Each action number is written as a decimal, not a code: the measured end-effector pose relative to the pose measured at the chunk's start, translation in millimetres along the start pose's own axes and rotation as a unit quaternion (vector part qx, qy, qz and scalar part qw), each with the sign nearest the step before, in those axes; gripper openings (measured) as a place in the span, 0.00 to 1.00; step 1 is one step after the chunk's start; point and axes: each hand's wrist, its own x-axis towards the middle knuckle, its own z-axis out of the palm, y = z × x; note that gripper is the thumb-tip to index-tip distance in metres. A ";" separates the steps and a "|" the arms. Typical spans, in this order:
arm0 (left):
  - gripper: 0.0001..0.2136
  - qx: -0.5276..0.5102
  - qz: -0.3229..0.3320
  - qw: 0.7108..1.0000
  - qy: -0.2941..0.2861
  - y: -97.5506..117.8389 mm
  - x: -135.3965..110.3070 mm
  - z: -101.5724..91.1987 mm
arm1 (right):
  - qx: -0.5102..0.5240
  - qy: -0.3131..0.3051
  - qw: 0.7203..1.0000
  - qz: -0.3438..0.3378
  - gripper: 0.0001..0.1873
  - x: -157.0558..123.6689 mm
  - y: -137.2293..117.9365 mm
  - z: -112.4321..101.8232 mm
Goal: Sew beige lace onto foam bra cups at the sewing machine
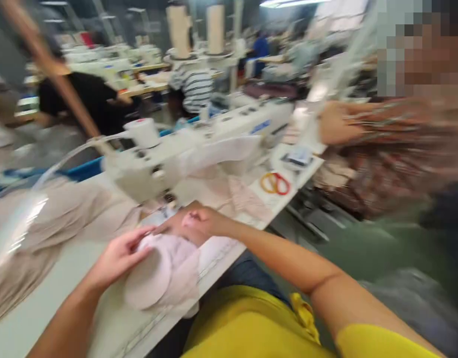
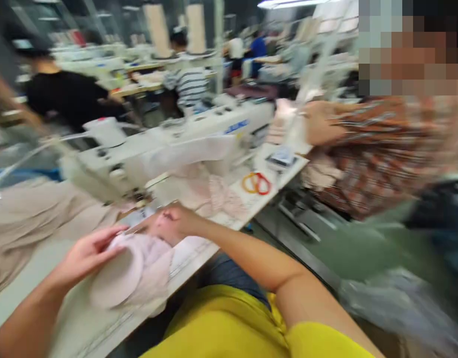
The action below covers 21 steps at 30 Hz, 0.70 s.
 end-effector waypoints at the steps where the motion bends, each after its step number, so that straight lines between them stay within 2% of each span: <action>1: 0.26 -0.030 -0.022 0.999 -0.008 -7.8 -14.2 -5.8 | 0.011 -0.003 1.000 0.006 0.11 8.6 8.2 6.2; 4: 0.26 -0.109 -0.027 0.993 -0.024 -18.0 -24.4 -7.4 | 0.028 -0.037 0.999 0.025 0.10 28.5 17.8 20.7; 7: 0.24 -0.158 0.001 0.987 -0.034 -15.2 -16.8 -2.2 | 0.031 -0.115 0.991 0.061 0.15 38.6 9.1 29.6; 9: 0.21 -0.173 0.021 0.984 -0.045 -12.0 -14.8 -0.5 | 0.016 -0.143 0.986 0.081 0.13 43.3 2.6 35.4; 12: 0.17 -0.180 0.021 0.983 -0.042 -12.3 -16.2 -1.8 | -0.006 -0.124 0.990 0.059 0.08 48.9 0.7 43.8; 16: 0.15 -0.185 -0.029 0.982 -0.016 -18.6 -16.0 -4.5 | -0.007 -0.109 0.994 -0.003 0.10 50.0 5.3 47.9; 21: 0.12 -0.212 -0.078 0.974 -0.027 -24.9 -12.5 -4.2 | -0.015 -0.105 0.994 -0.026 0.09 46.0 5.1 46.4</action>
